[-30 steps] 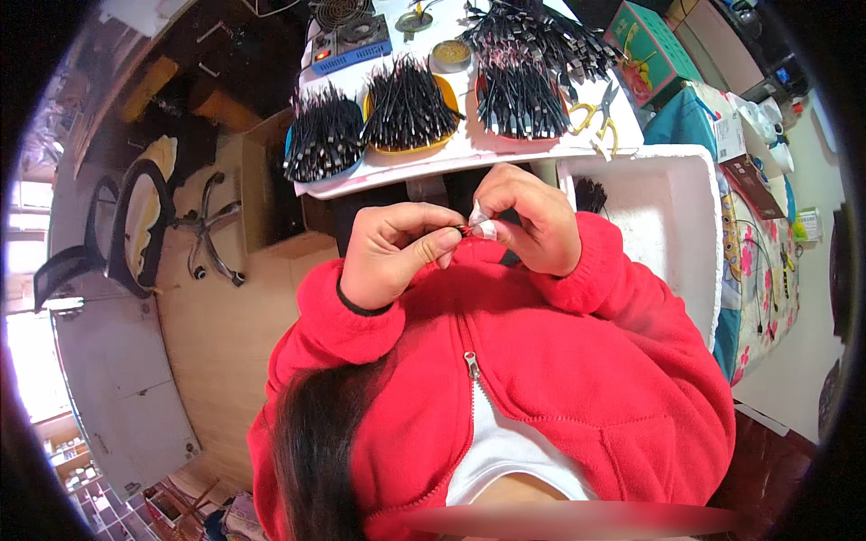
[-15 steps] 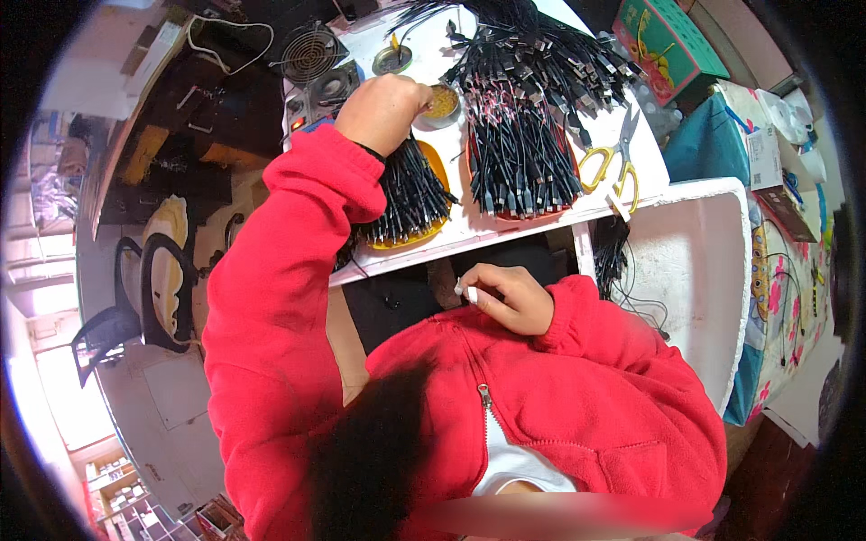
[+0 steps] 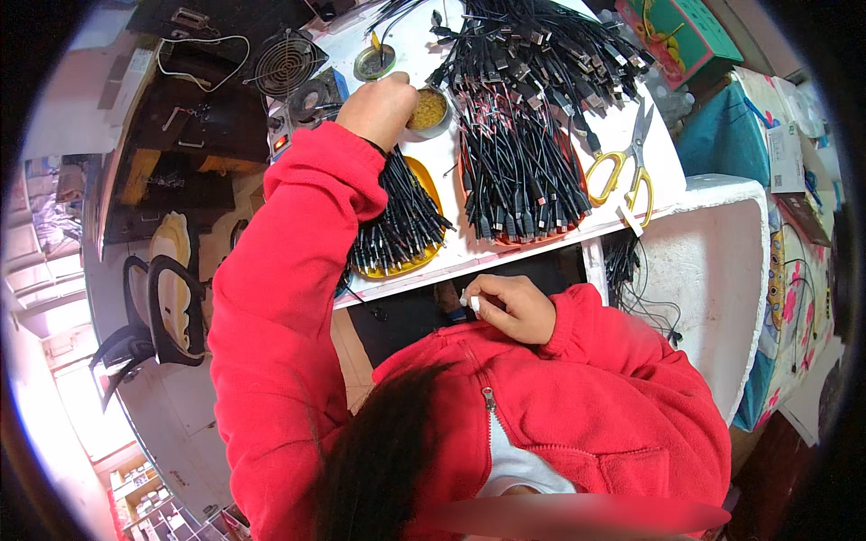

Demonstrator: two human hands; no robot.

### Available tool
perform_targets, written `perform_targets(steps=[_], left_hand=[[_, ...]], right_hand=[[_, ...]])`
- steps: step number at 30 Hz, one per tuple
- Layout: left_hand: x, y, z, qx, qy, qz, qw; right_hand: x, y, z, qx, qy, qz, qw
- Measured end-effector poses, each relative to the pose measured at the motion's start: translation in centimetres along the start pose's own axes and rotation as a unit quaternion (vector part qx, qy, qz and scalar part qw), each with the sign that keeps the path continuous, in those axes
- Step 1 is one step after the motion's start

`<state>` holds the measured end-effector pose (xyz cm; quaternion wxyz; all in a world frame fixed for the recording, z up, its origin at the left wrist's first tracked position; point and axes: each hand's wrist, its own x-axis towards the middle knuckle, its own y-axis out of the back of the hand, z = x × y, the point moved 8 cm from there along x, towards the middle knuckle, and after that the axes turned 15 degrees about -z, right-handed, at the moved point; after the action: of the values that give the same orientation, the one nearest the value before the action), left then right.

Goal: The person repeatedly picks small black cable assemblies from trays on a table, inserts a small white connector into the end of each cable, and places the finished unit into a white bin. The process is repeated continuously throughout the clip.

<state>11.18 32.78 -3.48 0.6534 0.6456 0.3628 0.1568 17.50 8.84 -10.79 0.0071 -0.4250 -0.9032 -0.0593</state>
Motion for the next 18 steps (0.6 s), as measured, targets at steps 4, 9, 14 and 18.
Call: perform_targets(steps=[4,9,14,18], left_hand=[[0.3,-0.1,0.5,0.031,0.009,-0.020,0.999],[-0.9,1.1,0.0,-0.024,-0.006,0.021,0.999],[-5.4,4.7,-1.6,-0.094,-0.066,0.123,0.986],[-8.8,6.4,-4.2,-0.106,-0.043,0.153,0.982]], right_hand=[[0.0,-0.1,0.0,-0.004,0.011,0.001,1.000],[-0.3,-0.3,0.1,-0.008,0.002,-0.001,1.000],[-0.9,-0.5,0.5,-0.036,-0.034,-0.002,0.999],[-0.8,-1.0,0.7,-0.050,-0.037,-0.010,0.998]])
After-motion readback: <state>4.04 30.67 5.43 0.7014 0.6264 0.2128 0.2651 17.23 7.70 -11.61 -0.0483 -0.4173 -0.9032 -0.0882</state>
